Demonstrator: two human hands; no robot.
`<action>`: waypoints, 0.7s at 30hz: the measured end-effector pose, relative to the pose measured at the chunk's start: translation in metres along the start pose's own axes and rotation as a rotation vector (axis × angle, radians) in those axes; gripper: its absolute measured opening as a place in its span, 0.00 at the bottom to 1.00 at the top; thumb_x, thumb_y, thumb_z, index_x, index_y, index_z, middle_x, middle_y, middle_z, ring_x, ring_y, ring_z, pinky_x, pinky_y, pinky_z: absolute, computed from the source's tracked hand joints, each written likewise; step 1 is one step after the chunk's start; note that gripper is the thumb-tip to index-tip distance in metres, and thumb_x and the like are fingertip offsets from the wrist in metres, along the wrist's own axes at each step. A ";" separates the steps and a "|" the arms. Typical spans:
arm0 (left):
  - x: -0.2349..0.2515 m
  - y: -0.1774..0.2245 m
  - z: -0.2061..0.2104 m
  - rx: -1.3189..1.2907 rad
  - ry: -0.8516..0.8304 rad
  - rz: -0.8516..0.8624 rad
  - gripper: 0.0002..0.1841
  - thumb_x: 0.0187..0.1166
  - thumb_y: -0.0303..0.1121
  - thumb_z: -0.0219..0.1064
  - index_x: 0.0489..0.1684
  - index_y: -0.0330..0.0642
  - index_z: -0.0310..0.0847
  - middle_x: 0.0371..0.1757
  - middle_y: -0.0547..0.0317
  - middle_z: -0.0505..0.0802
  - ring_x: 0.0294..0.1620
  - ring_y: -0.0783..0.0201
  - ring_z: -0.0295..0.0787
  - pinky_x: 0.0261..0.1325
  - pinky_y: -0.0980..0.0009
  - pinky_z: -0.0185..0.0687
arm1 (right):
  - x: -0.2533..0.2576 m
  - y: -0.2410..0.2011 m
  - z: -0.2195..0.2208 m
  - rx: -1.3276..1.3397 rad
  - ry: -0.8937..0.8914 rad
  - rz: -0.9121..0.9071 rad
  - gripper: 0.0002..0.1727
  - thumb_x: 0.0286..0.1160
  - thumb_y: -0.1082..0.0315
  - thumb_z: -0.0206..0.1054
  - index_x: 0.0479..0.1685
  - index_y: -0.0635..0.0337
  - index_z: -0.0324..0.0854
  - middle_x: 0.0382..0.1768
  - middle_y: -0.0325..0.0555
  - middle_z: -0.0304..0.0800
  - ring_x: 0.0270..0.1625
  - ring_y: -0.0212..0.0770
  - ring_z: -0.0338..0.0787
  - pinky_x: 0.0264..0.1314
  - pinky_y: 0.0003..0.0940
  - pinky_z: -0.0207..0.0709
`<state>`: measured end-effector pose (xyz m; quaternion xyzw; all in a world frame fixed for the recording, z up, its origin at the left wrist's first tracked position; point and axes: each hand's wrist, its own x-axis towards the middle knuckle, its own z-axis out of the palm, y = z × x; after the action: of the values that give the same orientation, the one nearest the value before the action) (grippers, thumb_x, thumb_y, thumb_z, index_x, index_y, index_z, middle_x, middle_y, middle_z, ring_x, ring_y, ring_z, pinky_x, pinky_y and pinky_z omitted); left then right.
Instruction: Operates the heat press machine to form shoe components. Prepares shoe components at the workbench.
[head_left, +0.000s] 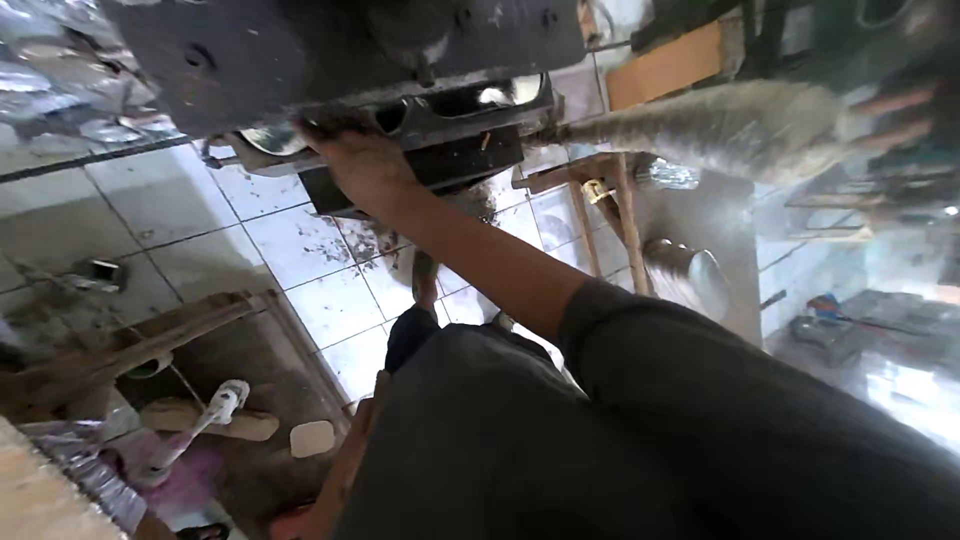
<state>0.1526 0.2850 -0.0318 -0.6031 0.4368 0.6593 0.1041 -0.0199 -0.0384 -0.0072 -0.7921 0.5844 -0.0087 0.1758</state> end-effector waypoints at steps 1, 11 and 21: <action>0.007 -0.018 0.007 -0.247 -0.029 -0.139 0.22 0.96 0.39 0.46 0.81 0.36 0.66 0.70 0.49 0.86 0.67 0.66 0.83 0.71 0.65 0.78 | 0.003 0.000 -0.002 -0.013 -0.020 -0.003 0.31 0.81 0.71 0.61 0.85 0.42 0.74 0.76 0.45 0.85 0.81 0.48 0.78 0.90 0.44 0.61; 0.012 -0.037 0.012 -0.364 -0.156 -0.163 0.21 0.94 0.39 0.51 0.79 0.39 0.69 0.68 0.40 0.85 0.67 0.51 0.82 0.70 0.50 0.77 | -0.140 0.112 -0.075 0.218 -0.052 0.071 0.35 0.81 0.63 0.69 0.89 0.57 0.66 0.88 0.60 0.65 0.91 0.63 0.61 0.92 0.59 0.57; 0.024 0.014 0.062 0.189 0.139 -0.076 0.21 0.87 0.38 0.64 0.72 0.36 0.80 0.67 0.37 0.88 0.68 0.44 0.86 0.74 0.43 0.77 | -0.204 0.286 -0.274 0.130 -0.039 0.694 0.33 0.84 0.42 0.59 0.72 0.63 0.80 0.67 0.64 0.84 0.70 0.59 0.83 0.74 0.64 0.69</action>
<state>0.0934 0.3107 -0.0531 -0.6510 0.4800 0.5673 0.1549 -0.4087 0.0042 0.2064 -0.5335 0.8136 0.0299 0.2294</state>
